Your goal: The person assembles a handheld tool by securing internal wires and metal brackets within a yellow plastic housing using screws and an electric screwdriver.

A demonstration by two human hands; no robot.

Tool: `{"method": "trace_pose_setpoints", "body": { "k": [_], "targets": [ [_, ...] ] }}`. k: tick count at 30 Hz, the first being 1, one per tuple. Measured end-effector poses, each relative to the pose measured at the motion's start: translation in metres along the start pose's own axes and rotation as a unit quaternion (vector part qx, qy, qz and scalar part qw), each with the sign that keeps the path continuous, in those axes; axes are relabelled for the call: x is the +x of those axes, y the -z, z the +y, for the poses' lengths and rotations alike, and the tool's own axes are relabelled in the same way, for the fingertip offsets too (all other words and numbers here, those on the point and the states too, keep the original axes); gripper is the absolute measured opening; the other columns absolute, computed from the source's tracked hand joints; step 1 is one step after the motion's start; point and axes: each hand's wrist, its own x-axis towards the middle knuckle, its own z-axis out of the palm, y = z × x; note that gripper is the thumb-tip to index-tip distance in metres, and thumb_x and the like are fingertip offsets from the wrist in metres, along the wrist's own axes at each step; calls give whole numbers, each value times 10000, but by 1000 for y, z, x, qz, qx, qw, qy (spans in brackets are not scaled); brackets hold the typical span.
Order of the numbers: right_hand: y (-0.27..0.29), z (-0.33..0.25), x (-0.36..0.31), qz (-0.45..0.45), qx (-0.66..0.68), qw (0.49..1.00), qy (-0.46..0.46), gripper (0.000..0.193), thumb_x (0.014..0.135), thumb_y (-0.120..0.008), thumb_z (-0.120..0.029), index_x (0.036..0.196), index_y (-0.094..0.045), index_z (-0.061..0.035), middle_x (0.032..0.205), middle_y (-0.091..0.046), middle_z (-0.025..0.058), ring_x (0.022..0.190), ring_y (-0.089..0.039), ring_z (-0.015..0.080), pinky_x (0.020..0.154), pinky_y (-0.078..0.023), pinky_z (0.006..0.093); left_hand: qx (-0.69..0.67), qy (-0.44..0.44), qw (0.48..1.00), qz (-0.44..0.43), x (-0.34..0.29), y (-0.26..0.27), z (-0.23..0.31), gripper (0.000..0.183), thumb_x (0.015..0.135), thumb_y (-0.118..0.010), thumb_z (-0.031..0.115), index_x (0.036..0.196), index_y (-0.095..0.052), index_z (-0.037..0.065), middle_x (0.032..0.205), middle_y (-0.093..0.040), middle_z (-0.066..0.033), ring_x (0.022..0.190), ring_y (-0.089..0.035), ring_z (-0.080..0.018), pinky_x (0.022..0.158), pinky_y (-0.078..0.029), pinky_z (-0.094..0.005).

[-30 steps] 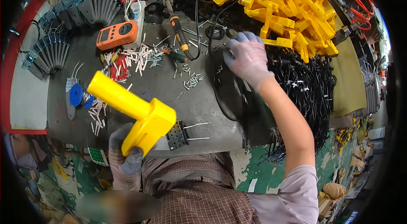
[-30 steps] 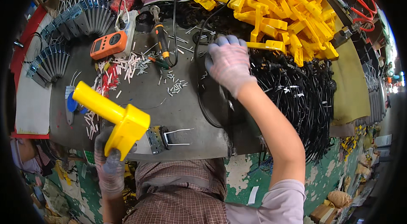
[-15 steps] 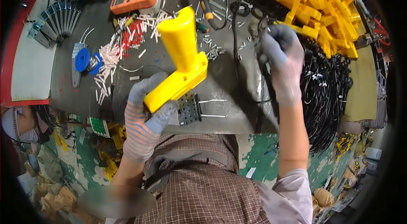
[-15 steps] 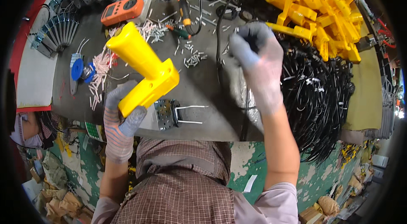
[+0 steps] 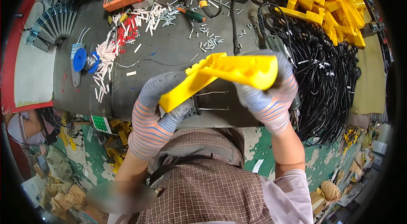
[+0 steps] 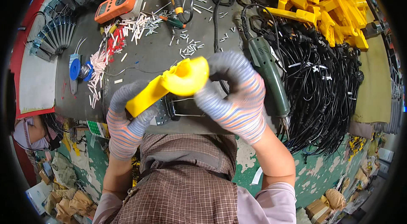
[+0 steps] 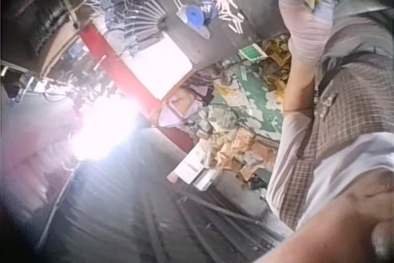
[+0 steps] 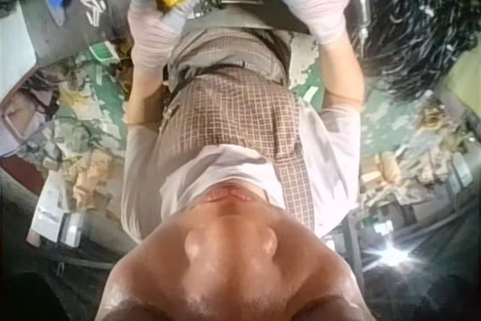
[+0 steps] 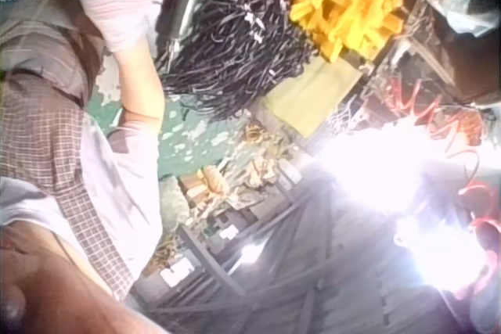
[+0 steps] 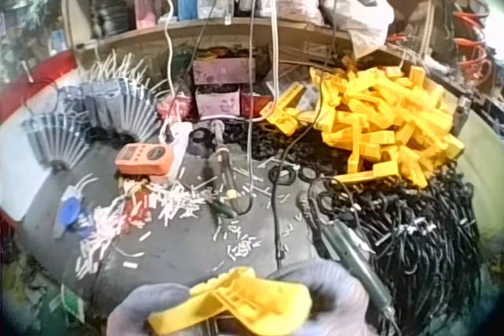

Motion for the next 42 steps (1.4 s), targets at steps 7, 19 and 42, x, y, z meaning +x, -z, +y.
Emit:
{"method": "trace_pose_setpoints", "body": {
  "k": [7,19,42],
  "targets": [
    [8,15,16,-194,-157,963,102,201,772,-709,-182,931,-670,-66,891,-648,115,848,-626,309,755,-501,394,182,-67,979,-62,-2,15,-5,487,718,-791,29,1162,-595,59,1146,-594,-141,1054,-600,-272,866,-508,-369],
    [-6,80,179,-190,-606,770,-62,315,806,-613,-244,1056,-646,-54,1102,-628,195,1037,-599,362,889,-483,435,65,3,995,73,-33,33,-10,535,787,-696,-79,1263,-493,56,1273,-536,-108,1150,-555,-215,981,-453,-334],
    [4,-23,2,-157,-303,934,111,186,721,-719,-112,880,-636,-65,848,-632,93,756,-596,293,679,-473,389,85,5,996,34,-12,-6,0,485,735,-778,6,1180,-590,50,1107,-651,-132,1003,-653,-249,874,-510,-329]
  ]
}}
